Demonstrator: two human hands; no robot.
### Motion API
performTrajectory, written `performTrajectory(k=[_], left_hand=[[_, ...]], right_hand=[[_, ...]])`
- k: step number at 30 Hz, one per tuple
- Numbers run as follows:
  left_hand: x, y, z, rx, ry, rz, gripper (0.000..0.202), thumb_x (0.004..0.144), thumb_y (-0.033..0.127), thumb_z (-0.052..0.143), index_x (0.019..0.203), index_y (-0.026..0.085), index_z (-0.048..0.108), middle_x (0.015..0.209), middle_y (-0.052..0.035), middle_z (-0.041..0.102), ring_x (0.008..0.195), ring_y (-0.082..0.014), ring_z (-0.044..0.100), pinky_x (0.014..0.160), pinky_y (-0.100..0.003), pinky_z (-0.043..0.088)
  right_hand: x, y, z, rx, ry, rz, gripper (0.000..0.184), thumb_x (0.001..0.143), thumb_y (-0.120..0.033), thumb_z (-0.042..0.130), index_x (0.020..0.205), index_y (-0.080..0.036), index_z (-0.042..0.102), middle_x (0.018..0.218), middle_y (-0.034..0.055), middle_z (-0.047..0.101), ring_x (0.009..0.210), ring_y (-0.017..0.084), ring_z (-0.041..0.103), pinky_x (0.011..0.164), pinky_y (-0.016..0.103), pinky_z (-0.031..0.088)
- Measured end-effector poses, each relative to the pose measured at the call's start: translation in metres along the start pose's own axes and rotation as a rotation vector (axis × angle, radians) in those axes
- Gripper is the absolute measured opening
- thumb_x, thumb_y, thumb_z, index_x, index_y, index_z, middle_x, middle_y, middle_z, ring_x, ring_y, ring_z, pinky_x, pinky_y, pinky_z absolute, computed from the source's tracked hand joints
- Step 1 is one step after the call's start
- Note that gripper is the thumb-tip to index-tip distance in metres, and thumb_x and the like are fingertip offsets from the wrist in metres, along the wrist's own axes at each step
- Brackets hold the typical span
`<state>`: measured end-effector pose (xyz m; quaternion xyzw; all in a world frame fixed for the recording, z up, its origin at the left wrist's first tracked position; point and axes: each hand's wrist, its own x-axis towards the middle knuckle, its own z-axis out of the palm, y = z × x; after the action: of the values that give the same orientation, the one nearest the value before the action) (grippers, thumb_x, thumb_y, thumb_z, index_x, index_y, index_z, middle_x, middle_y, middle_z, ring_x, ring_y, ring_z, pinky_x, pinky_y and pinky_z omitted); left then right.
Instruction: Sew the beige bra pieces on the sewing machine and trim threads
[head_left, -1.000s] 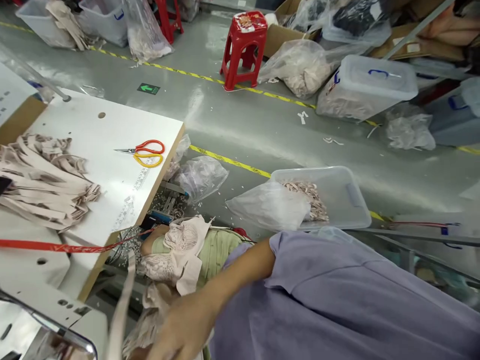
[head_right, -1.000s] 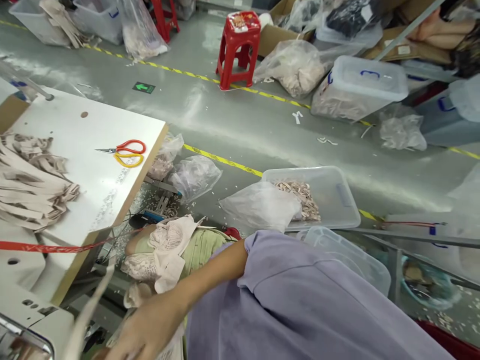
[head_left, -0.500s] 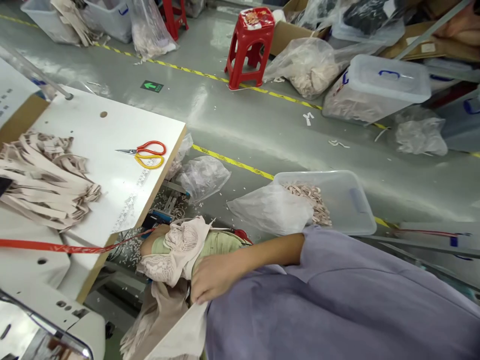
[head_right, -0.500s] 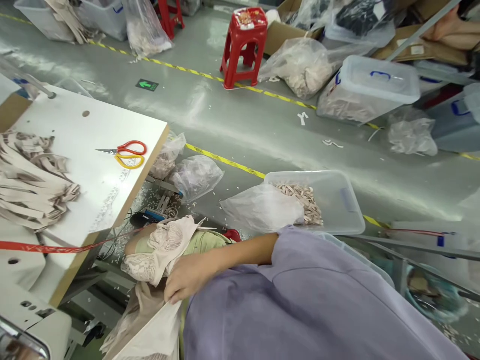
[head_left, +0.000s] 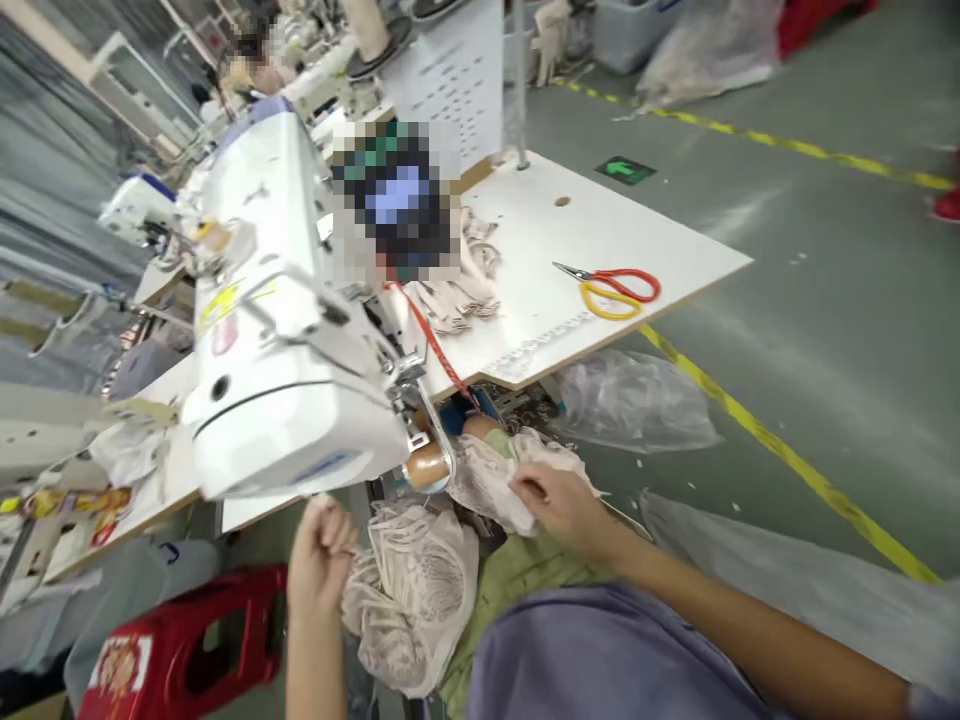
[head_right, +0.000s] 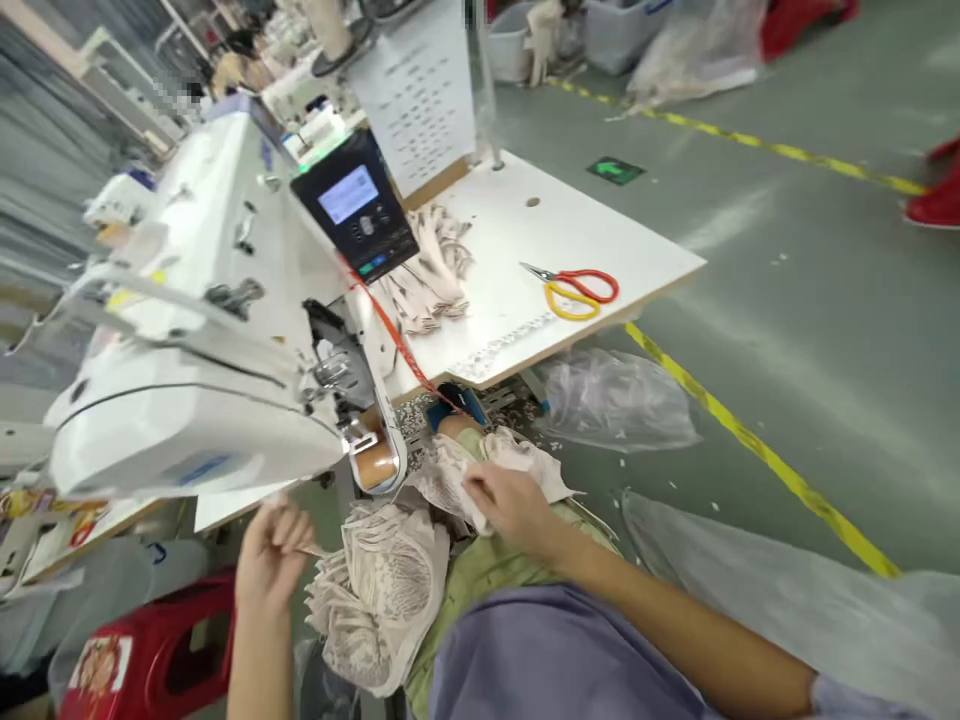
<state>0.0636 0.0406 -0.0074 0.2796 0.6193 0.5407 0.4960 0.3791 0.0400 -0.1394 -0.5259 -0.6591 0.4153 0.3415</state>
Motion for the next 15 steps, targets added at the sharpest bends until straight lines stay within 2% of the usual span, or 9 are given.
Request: performTrajectory(k=[2, 4, 6, 9, 11, 13, 14, 15], left_hand=[[-0.01, -0.026, 0.01, 0.044, -0.085, -0.044, 0.033, 0.081, 0.048, 0.069, 0.076, 0.016, 0.061, 0.048, 0.0122, 0.024, 0.04, -0.0046, 0.02, 0.042, -0.02, 0.027], [-0.025, -0.045, 0.029, 0.1, -0.148, -0.074, 0.033, 0.077, 0.048, 0.072, 0.075, 0.016, 0.063, 0.047, 0.0119, 0.023, 0.042, -0.0048, 0.018, 0.044, -0.02, 0.022], [-0.04, -0.053, 0.043, 0.171, -0.197, -0.088, 0.032, 0.076, 0.047, 0.074, 0.075, 0.016, 0.066, 0.048, 0.0093, 0.032, 0.045, -0.0057, 0.024, 0.046, -0.02, 0.022], [-0.055, -0.048, 0.046, 0.32, -0.285, -0.066, 0.029, 0.078, 0.045, 0.074, 0.075, 0.016, 0.069, 0.059, 0.0024, 0.052, 0.056, -0.0098, 0.042, 0.053, -0.022, 0.031], [-0.06, -0.043, 0.04, 0.555, -0.37, 0.013, 0.03, 0.082, 0.049, 0.068, 0.079, 0.019, 0.07, 0.068, -0.0005, 0.061, 0.065, -0.0146, 0.052, 0.059, -0.024, 0.039], [-0.058, -0.046, 0.044, 0.816, -0.443, 0.153, 0.035, 0.087, 0.055, 0.06, 0.088, 0.022, 0.072, 0.078, -0.0021, 0.068, 0.076, -0.0201, 0.061, 0.067, -0.028, 0.048], [-0.053, -0.053, 0.054, 0.904, -0.483, 0.21, 0.037, 0.09, 0.056, 0.054, 0.091, 0.024, 0.072, 0.084, -0.0026, 0.07, 0.079, -0.0212, 0.064, 0.067, -0.029, 0.05], [-0.048, -0.063, 0.072, 0.993, -0.477, 0.297, 0.039, 0.094, 0.055, 0.047, 0.093, 0.025, 0.071, 0.087, -0.0028, 0.07, 0.078, -0.0203, 0.064, 0.066, -0.03, 0.052]], right_hand=[[0.003, -0.027, 0.009, 0.071, -0.228, -0.11, 0.024, 0.097, -0.03, 0.044, 0.097, -0.019, 0.066, 0.092, 0.0068, 0.072, 0.084, 0.02, 0.066, 0.079, 0.032, 0.048], [0.007, -0.05, 0.015, 0.181, -0.367, -0.14, 0.022, 0.095, -0.028, 0.049, 0.102, -0.019, 0.068, 0.1, 0.0063, 0.073, 0.091, 0.019, 0.066, 0.083, 0.031, 0.048], [0.014, -0.065, 0.015, 0.284, -0.416, -0.094, 0.025, 0.095, -0.032, 0.052, 0.106, -0.018, 0.068, 0.103, 0.0074, 0.073, 0.094, 0.019, 0.067, 0.082, 0.03, 0.05], [0.031, -0.076, 0.009, 0.371, -0.428, -0.078, 0.032, 0.097, -0.039, 0.051, 0.107, -0.015, 0.069, 0.105, 0.009, 0.073, 0.095, 0.019, 0.067, 0.082, 0.028, 0.05], [0.039, -0.082, 0.003, 0.324, -0.443, -0.138, 0.029, 0.098, -0.036, 0.051, 0.108, -0.015, 0.069, 0.107, 0.0079, 0.073, 0.098, 0.017, 0.067, 0.084, 0.025, 0.049], [0.04, -0.088, -0.002, 0.227, -0.497, -0.2, 0.023, 0.095, -0.03, 0.056, 0.107, -0.016, 0.07, 0.107, 0.005, 0.073, 0.098, 0.015, 0.067, 0.084, 0.021, 0.048], [0.039, -0.09, -0.003, 0.206, -0.549, -0.235, 0.02, 0.093, -0.03, 0.06, 0.105, -0.016, 0.07, 0.105, 0.0033, 0.074, 0.096, 0.014, 0.068, 0.082, 0.018, 0.048], [0.037, -0.089, -0.004, 0.196, -0.627, -0.247, 0.019, 0.089, -0.032, 0.067, 0.099, -0.017, 0.07, 0.1, 0.0006, 0.074, 0.093, 0.014, 0.069, 0.079, 0.016, 0.048]])
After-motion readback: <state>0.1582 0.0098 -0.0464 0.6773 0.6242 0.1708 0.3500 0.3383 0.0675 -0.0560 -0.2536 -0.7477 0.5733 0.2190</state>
